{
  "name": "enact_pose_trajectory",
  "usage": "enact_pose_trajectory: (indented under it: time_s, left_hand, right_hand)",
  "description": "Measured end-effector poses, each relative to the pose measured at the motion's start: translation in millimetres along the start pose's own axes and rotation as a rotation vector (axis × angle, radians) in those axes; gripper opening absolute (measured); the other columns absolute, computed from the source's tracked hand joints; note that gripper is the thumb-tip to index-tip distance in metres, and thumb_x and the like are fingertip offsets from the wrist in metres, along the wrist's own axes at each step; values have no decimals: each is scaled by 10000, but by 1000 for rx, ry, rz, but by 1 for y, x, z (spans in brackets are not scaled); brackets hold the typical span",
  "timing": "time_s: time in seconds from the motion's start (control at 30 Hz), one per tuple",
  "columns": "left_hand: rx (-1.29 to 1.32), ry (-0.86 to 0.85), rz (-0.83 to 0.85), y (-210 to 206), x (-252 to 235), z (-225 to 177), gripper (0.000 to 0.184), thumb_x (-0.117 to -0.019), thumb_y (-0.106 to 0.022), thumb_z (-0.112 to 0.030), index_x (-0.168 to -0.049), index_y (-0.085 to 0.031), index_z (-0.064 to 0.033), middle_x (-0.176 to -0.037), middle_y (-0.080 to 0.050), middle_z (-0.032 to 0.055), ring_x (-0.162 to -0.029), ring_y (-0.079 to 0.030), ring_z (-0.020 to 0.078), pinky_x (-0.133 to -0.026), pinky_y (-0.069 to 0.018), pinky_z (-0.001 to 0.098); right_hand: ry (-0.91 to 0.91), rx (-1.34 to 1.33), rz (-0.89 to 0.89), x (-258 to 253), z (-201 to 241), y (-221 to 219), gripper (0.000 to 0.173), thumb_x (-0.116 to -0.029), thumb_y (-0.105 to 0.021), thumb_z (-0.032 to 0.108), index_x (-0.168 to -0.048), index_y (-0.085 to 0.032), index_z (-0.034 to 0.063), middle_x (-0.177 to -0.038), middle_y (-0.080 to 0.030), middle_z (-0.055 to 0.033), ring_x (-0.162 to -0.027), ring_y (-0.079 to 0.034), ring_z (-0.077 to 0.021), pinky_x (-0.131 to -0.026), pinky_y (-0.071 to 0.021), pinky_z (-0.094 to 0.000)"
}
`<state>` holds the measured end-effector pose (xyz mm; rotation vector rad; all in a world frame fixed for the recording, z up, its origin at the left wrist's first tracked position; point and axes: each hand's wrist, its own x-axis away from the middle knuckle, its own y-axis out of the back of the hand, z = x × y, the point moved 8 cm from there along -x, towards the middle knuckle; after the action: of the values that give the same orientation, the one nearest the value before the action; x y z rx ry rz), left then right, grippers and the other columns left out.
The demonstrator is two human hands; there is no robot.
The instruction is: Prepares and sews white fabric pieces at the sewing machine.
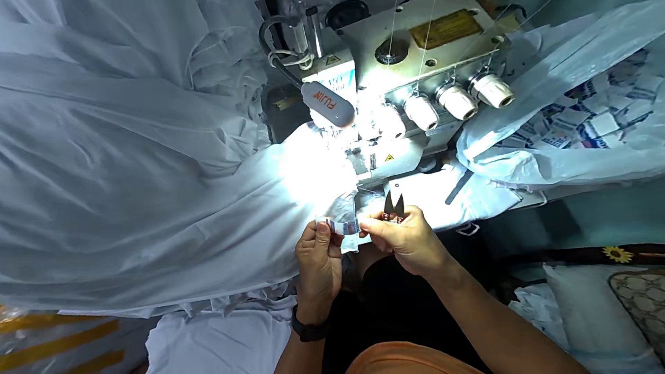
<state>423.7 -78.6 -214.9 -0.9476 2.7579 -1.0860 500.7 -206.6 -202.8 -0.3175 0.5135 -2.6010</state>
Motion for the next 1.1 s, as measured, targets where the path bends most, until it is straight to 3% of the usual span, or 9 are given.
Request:
enact_pose_trajectory:
  time_s: [0.1, 0.23, 0.37, 0.53, 0.6, 0.67, 0.73, 0.83, 1.1]
  left_hand:
    - [21, 97, 77, -2, 0, 4, 285, -1073, -450, -106, -936, -700, -100, -818, -707, 7, -765, -698, 85, -766, -599, 248]
    - [104, 330, 263, -14, 6, 19, 30, -969, -659, -124, -984, -653, -149, -840, -724, 12, -760, -708, 81, -745, -601, 245]
    - [239, 481, 443, -23, 11, 31, 228, -867, -803, -165, -1046, -666, -132, -945, -727, 39, -771, -691, 76, -693, -573, 215]
    - [184, 447, 478, -21, 9, 29, 118, -947, -723, -246, -1015, -695, -153, -985, -737, 31, -835, -699, 76, -746, -574, 231]
    - [79, 380, 411, -17, 7, 22, 297, -998, -630, -392, -1076, -701, -114, -1036, -746, 59, -900, -730, 113, -794, -608, 266]
    - [-91, 266, 360, -14, 6, 12, 410, -975, -632, -471, -1084, -719, -86, -1017, -751, 39, -885, -732, 104, -786, -612, 263]
    - [-266, 106, 293, -12, 6, 0, 233, -951, -706, -304, -1023, -757, -88, -931, -757, -25, -819, -719, 57, -746, -610, 241]
    - [-416, -39, 220, -14, 8, -11, 102, -927, -664, -28, -955, -759, -51, -837, -751, -53, -738, -708, 29, -697, -613, 221]
    - [-513, -105, 174, -15, 7, -17, 147, -923, -625, 58, -918, -758, -3, -790, -745, -34, -668, -694, 22, -640, -607, 199]
  right_hand:
    - [216, 209, 44, 6, 17, -4, 114, -880, -673, 13, -833, -723, 104, -723, -671, 108, -588, -545, 82, -545, -457, -95]
    - [386, 370, 91, 13, 32, -17, 54, -856, -699, 41, -805, -714, 29, -852, -663, 33, -689, -541, 78, -605, -459, -67]
    - [348, 363, 81, 11, 32, -18, 85, -846, -699, 35, -762, -704, 43, -956, -711, -1, -739, -602, 59, -641, -509, -85]
    - [292, 266, 42, 13, 30, -15, 93, -817, -712, -17, -771, -720, 64, -794, -717, 40, -675, -635, 39, -609, -538, -114]
    - [316, 295, 18, 13, 30, -12, 84, -807, -718, -7, -760, -723, 62, -798, -720, 33, -672, -630, 32, -608, -535, -118]
    - [332, 336, -2, 13, 30, -10, 74, -804, -724, 5, -756, -724, 61, -789, -721, 31, -655, -624, 38, -592, -527, -109]
    - [349, 370, -10, 13, 30, -9, 64, -802, -725, 13, -755, -725, 57, -783, -718, 41, -653, -595, 62, -582, -492, -90]
    - [365, 384, -14, 13, 29, -10, 62, -794, -723, 10, -747, -722, 50, -777, -715, 41, -654, -591, 70, -579, -485, -82]
    - [368, 355, -53, 10, 25, -9, 92, -775, -740, -14, -754, -702, 68, -760, -702, 57, -638, -584, 73, -575, -484, -80]
